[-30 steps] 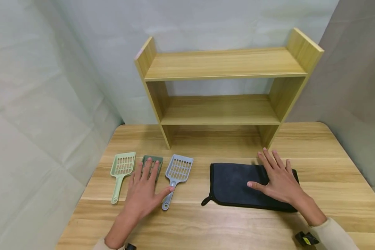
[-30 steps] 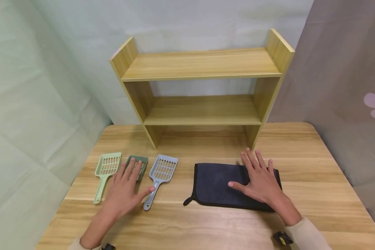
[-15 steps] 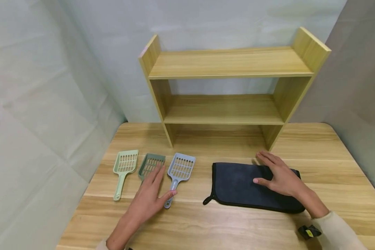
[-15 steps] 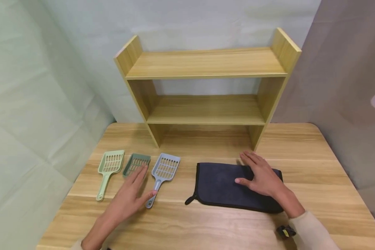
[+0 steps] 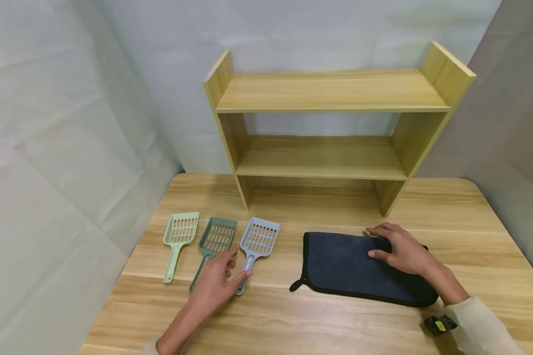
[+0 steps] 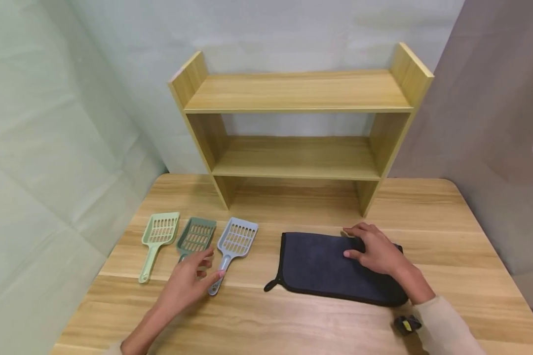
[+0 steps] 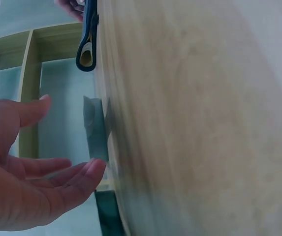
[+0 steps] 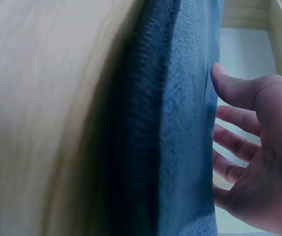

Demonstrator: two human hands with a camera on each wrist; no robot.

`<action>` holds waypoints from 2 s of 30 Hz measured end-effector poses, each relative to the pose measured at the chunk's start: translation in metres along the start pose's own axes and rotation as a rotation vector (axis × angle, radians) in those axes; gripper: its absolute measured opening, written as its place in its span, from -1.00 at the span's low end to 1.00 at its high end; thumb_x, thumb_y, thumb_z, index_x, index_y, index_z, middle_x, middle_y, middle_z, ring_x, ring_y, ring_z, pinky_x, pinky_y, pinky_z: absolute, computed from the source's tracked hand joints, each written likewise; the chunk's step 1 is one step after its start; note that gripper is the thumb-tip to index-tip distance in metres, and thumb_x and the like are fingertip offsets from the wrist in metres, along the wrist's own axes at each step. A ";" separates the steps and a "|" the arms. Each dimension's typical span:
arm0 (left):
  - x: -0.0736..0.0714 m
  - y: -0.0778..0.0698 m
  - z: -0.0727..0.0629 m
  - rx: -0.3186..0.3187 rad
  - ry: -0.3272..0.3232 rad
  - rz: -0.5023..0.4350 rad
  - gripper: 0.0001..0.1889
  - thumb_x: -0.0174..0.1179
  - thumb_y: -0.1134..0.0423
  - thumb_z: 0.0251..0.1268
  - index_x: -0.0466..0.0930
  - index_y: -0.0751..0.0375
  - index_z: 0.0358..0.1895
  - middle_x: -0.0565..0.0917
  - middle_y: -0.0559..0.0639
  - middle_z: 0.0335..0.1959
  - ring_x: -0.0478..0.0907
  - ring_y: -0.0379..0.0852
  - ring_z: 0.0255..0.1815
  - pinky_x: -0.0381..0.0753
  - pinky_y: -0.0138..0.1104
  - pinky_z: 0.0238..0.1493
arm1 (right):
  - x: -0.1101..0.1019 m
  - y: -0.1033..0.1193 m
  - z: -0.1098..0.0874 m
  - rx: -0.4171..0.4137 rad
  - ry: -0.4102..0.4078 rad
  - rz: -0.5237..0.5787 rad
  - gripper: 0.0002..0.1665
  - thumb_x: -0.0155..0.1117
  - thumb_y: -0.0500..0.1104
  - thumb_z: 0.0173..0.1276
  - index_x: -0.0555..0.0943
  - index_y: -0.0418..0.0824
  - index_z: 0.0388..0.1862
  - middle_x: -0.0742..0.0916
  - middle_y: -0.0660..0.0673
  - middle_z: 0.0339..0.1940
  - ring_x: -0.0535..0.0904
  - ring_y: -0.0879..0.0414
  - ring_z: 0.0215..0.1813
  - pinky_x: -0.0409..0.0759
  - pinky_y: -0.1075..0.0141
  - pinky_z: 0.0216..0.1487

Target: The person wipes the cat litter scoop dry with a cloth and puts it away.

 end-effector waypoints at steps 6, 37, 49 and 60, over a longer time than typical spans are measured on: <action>0.006 0.002 0.004 -0.084 0.026 -0.112 -0.36 0.61 0.23 0.22 0.63 0.44 0.31 0.79 0.25 0.06 0.80 -0.01 -0.09 0.79 -0.33 -0.21 | 0.001 -0.002 0.004 -0.024 -0.007 0.023 -0.45 0.54 -0.21 0.40 0.68 -0.31 0.34 0.78 -0.26 0.19 0.66 -0.34 0.27 0.60 -0.30 0.24; 0.018 0.022 0.008 0.145 -0.028 -0.019 -0.53 0.47 0.52 0.15 0.68 0.38 0.18 0.69 -0.01 -0.27 0.53 -0.20 -0.25 0.50 -0.36 -0.25 | -0.014 0.006 0.001 -0.043 -0.128 0.185 -0.80 0.53 -0.30 0.38 0.77 0.02 -0.18 0.79 0.14 -0.21 0.59 0.36 -0.14 0.59 0.31 -0.15; 0.027 0.048 0.019 0.235 -0.063 0.052 -0.53 0.37 0.44 0.24 0.67 0.21 0.24 0.66 -0.07 -0.21 0.49 -0.22 -0.26 0.47 -0.36 -0.24 | -0.032 0.027 -0.008 -0.108 -0.136 0.387 -0.74 0.48 -0.37 0.41 0.75 -0.01 -0.10 0.78 -0.01 -0.17 0.65 0.27 -0.14 0.60 0.40 -0.11; -0.018 -0.023 0.013 0.217 -0.087 0.058 -0.68 0.48 0.50 0.24 0.75 0.30 0.05 0.68 0.00 -0.28 0.54 -0.17 -0.25 0.55 -0.30 -0.23 | -0.049 0.045 -0.016 -0.168 -0.297 0.565 -0.67 0.38 -0.62 0.32 0.74 -0.28 -0.09 0.73 0.06 -0.08 0.66 0.27 -0.01 0.60 0.56 0.10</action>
Point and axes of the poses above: each hand's wrist, its own z-axis towards the middle knuckle, its own x-axis out of the palm, y = z × x, the point moved 4 cm from there along z, towards the middle knuckle
